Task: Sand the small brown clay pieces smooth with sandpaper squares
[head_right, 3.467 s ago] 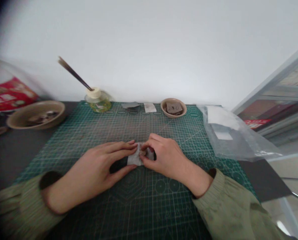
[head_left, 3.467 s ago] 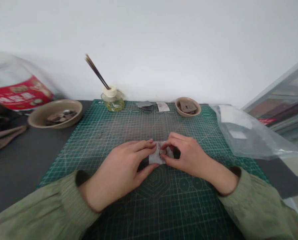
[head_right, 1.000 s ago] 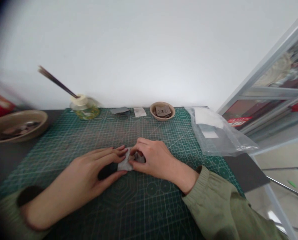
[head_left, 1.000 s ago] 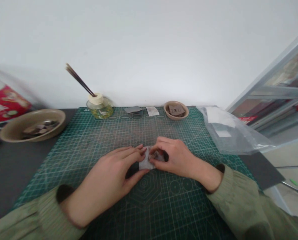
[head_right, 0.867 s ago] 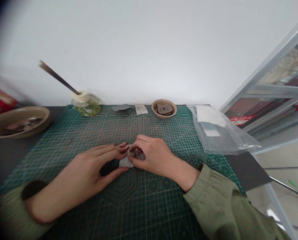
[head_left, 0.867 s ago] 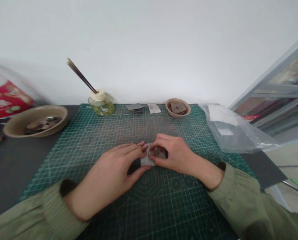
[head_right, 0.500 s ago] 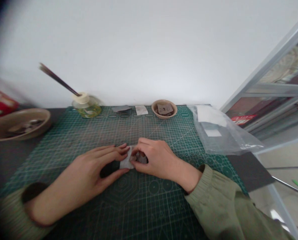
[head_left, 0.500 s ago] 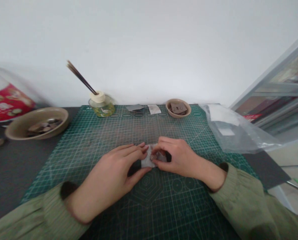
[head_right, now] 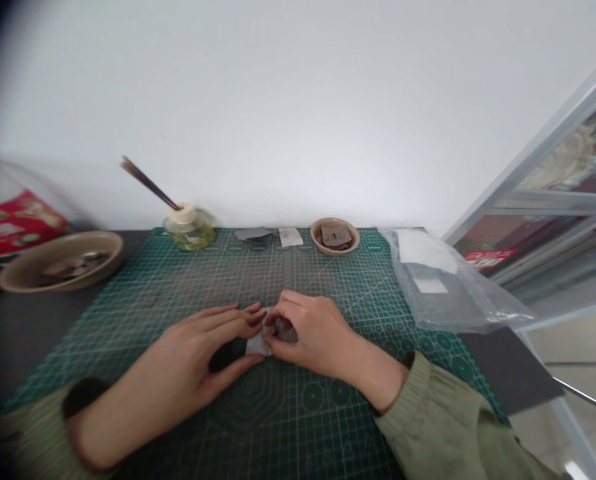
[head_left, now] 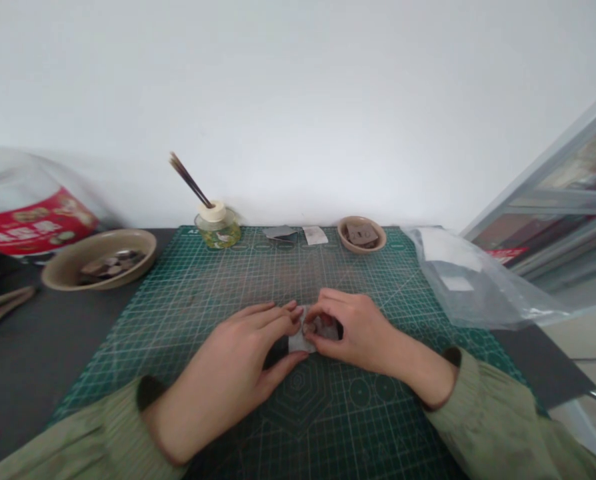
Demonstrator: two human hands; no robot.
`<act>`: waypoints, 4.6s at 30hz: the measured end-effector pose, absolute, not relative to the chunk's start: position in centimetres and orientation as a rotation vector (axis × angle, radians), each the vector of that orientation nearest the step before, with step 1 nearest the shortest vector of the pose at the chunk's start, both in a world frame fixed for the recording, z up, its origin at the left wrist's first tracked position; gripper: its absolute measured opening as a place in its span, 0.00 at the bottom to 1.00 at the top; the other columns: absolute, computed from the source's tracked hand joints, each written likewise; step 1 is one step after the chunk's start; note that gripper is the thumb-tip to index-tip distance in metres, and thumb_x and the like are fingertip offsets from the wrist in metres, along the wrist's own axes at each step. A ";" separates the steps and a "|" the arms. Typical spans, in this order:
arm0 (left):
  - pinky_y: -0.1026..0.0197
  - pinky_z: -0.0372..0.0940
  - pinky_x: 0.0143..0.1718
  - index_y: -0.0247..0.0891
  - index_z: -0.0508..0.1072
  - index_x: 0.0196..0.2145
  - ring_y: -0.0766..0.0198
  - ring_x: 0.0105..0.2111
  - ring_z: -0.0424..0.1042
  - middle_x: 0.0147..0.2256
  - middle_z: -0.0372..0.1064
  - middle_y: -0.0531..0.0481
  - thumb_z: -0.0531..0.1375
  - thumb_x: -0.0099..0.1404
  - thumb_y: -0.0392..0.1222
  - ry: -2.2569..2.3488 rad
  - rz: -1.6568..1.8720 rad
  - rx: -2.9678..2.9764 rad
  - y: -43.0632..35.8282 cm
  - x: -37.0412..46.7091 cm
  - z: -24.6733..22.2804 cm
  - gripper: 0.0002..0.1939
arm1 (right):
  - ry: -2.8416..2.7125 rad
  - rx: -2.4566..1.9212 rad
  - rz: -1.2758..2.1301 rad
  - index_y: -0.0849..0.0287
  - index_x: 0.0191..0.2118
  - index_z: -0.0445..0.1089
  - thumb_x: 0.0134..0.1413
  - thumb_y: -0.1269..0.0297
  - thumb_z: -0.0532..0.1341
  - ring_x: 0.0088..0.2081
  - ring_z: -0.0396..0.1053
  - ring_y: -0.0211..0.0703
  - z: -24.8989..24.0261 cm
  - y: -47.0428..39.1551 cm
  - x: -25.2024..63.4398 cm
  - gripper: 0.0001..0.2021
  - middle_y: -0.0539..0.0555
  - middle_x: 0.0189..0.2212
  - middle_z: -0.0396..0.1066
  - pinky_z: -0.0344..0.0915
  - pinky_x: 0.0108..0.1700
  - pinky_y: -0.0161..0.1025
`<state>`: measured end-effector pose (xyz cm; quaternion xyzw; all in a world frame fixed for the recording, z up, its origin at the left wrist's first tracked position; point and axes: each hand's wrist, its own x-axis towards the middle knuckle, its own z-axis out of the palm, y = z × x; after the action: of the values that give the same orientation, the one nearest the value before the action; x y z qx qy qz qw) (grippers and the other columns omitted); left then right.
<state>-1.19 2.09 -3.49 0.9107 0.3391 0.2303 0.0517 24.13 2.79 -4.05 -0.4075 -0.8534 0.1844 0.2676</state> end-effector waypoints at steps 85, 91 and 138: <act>0.55 0.77 0.46 0.42 0.82 0.48 0.60 0.43 0.83 0.43 0.83 0.50 0.72 0.71 0.36 0.878 1.222 2.262 0.3 -0.2 -0.6 0.09 | -1.669 -0.721 1.501 0.54 0.52 0.72 0.61 0.69 0.78 0.44 0.86 0.47 -2.0 1.4 25.2 0.19 0.55 0.45 0.87 0.78 0.43 0.40; 0.54 0.78 0.45 0.43 0.82 0.49 0.60 0.42 0.82 0.42 0.84 0.49 0.73 0.71 0.36 0.859 1.255 2.261 0.3 -0.1 -0.6 0.10 | -1.663 -0.703 1.511 0.54 0.51 0.73 0.62 0.71 0.77 0.42 0.87 0.46 -1.9 1.4 25.2 0.17 0.53 0.43 0.87 0.78 0.42 0.38; 0.54 0.76 0.48 0.42 0.82 0.48 0.59 0.46 0.81 0.45 0.81 0.48 0.73 0.69 0.33 0.878 1.277 2.368 0.9 -0.3 -1.2 0.12 | -1.729 -0.909 1.417 0.57 0.51 0.80 0.65 0.64 0.76 0.37 0.81 0.39 -1.7 1.6 25.3 0.12 0.52 0.41 0.85 0.71 0.34 0.32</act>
<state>-0.32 0.88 -1.25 0.8266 0.3064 0.4457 0.1555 25.30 1.57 -1.72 -0.3518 -0.6695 0.5486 0.3563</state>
